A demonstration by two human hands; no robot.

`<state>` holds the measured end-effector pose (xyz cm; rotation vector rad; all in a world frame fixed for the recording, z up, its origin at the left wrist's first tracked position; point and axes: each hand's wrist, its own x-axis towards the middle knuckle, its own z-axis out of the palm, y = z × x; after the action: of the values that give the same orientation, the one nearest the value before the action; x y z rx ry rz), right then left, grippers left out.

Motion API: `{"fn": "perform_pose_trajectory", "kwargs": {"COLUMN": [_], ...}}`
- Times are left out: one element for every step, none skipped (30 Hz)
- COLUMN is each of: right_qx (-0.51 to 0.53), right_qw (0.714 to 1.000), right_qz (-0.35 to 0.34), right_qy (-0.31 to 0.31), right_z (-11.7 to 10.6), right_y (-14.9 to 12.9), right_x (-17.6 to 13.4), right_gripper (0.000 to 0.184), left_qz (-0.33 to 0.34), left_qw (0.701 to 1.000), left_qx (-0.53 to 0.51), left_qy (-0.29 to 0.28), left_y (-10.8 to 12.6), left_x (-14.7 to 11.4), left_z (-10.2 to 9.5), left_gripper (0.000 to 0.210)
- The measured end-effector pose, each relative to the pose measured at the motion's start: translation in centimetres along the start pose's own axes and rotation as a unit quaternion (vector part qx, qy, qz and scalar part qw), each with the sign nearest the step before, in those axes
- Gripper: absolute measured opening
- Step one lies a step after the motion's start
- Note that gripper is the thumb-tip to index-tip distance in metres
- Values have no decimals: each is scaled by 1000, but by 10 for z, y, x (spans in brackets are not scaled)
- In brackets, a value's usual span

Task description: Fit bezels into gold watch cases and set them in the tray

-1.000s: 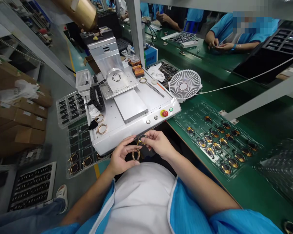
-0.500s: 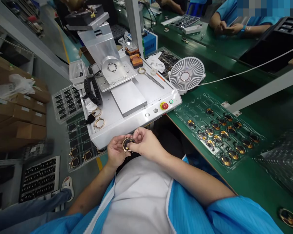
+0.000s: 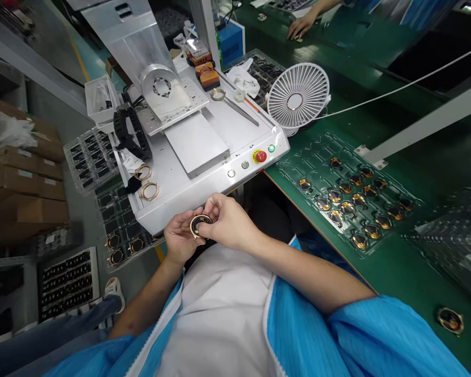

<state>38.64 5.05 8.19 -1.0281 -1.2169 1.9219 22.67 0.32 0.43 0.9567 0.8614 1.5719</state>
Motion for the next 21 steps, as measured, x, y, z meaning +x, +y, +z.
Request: {"fn": "perform_pose_trajectory", "kwargs": {"right_qx": [-5, -8, -8, -4, 0, 5, 9, 15, 22, 31, 38, 40, 35, 23, 8, -4, -9, -5, 6, 22, 37], "right_qw": [1000, 1000, 1000, 1000, 1000, 1000, 1000, 1000, 1000, 999, 999, 998, 998, 997, 995, 993, 991, 991, 990, 990, 990], "right_qz": [0, 0, 0, 0, 0, 1, 2, 4, 7, 13, 23, 37, 55, 76, 98, 117, 129, 135, 137, 135, 133], "right_qy": [0, 1, 0, 0, 0, 1, 1, 0, -2, -5, -7, -7, -4, -3, -5, -10, -16, -20, -21, -18, -14], "right_z": [0, -1, -1, -1, -1, -1, -2, -2, -2, -3, -4, -5, -6, -8, -9, -10, -11, -11, -12, -12, -12], "right_y": [0, 0, 1, 1, 2, 3, 3, 3, 4, 4, 4, 3, 3, 3, 4, 5, 6, 8, 9, 11, 13], "right_x": [0, 0, 0, 1, 1, 2, 3, 4, 5, 6, 6, 7, 7, 7, 7, 7, 6, 6, 5, 5, 5], "right_gripper": [33, 33, 33, 33, 33, 33, 34, 35, 36, 39, 42, 47, 50, 53, 54, 54, 54, 55, 56, 59, 61], "left_qz": [6, 12, 18, 21, 24, 26, 27, 27, 25, 22, 20, 19, 21, 25, 31, 38, 46, 53, 62, 70, 78], "left_qw": [1000, 1000, 1000, 999, 999, 999, 999, 1000, 1000, 1000, 1000, 999, 999, 998, 998, 997, 997, 996, 996, 995, 994], "left_qx": [-3, -7, -10, -12, -11, -9, -6, -2, 3, 9, 16, 25, 33, 41, 48, 54, 59, 64, 68, 71, 76], "left_qy": [-7, -13, -19, -21, -21, -19, -16, -11, -4, 3, 10, 17, 24, 28, 29, 28, 24, 18, 9, -1, -10], "left_y": [0, 0, -1, -1, -1, -1, -1, -1, -2, -3, -3, -4, -6, -7, -8, -10, -11, -12, -12, -12, -12], "left_x": [1, 1, 1, 2, 2, 2, 2, 2, 1, 1, 0, 0, -1, -2, -2, -3, -3, -3, -3, -3, -3], "left_z": [0, 0, 0, 1, 1, 1, 1, 1, 1, 0, -1, -1, -2, -3, -3, -3, -3, -3, -3, -3, -3], "left_gripper": [61, 62, 61, 61, 61, 60, 60, 60, 60, 60, 60, 60, 60, 59, 57, 55, 53, 51, 50, 50, 51]}}
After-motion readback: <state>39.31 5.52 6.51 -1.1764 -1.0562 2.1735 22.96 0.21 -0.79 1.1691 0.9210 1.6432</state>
